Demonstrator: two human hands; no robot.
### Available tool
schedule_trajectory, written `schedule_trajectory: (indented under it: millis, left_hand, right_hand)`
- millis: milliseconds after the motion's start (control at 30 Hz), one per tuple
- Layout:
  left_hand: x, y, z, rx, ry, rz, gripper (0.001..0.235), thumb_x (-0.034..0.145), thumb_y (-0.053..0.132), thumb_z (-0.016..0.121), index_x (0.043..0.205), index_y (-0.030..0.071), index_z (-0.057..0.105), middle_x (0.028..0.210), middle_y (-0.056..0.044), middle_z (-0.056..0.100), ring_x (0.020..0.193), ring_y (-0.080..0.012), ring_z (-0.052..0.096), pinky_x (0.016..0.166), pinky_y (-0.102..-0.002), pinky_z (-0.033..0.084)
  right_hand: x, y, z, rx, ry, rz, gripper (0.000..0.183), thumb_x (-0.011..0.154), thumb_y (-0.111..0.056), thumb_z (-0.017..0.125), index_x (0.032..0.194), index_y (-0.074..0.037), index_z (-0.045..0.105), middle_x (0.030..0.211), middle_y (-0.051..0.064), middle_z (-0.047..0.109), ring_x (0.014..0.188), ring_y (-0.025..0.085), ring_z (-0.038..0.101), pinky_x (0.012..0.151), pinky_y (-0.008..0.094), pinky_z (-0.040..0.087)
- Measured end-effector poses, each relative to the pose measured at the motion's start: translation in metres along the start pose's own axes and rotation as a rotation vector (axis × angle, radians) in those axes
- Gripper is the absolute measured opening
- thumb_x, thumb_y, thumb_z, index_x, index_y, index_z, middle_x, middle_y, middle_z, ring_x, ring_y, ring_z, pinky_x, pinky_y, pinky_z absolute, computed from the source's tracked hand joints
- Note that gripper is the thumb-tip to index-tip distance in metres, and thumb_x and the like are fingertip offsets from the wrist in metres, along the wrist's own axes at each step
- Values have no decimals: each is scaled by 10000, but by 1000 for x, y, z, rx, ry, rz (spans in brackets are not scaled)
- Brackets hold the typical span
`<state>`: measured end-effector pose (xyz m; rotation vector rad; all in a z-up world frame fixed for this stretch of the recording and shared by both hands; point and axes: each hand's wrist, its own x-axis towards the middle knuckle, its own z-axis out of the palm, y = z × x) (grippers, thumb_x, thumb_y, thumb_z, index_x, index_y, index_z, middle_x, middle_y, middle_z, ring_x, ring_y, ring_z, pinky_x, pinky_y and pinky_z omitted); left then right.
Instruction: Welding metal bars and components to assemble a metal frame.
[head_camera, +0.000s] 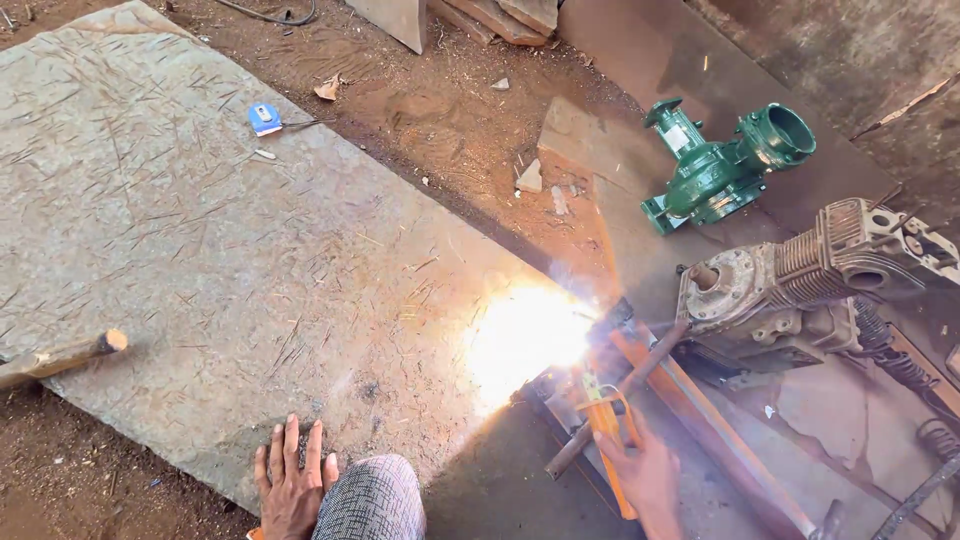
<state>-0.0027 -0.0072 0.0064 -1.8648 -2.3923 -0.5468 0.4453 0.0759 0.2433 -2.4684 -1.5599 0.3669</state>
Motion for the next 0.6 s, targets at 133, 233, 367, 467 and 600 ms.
schedule_trajectory:
  millis: [133,233,367,467,600]
  left_hand:
    - [-1,3,-11,-56,9,-4,590,902,459,530,1445,228,541,1608,-114,411,1480,-306,399,1259,-534,248]
    - [-2,1,-2,-163,16,13,589,954,447,470,1483,192,512,1627,-146,384,1517,-320,345,1272,-530,189]
    - [-2,-4,5,-209,68,57,566,976,431,415,1475,171,471,1619,-183,359,1513,-346,298,1256,-556,139]
    - [-3,3,-15,-206,-14,7,572,973,408,425,1491,169,474,1635,-171,364,1527,-336,299,1264,-550,143]
    - [-2,13,-30,-294,33,-27,561,1004,383,424,1515,155,460,1667,-163,346,1562,-334,294,1291,-564,150]
  right_hand:
    - [1,-22,-1,-105,-36,-8,883,715,-520,844,1478,-200,534,904,199,721,841,342,750,774,441,584]
    - [-7,-44,-15,-113,50,-162,862,721,-501,873,1447,-141,578,953,250,712,873,359,729,759,453,590]
    - [-38,-25,-33,531,99,31,765,750,-269,826,1438,-109,533,1058,173,703,693,270,743,586,446,602]
    - [-57,70,-36,999,163,44,706,805,-96,733,1460,-46,474,1054,183,684,619,295,690,488,460,582]
    - [-121,141,-69,1008,268,87,649,817,-59,635,1431,-94,429,949,150,679,520,288,662,443,442,581]
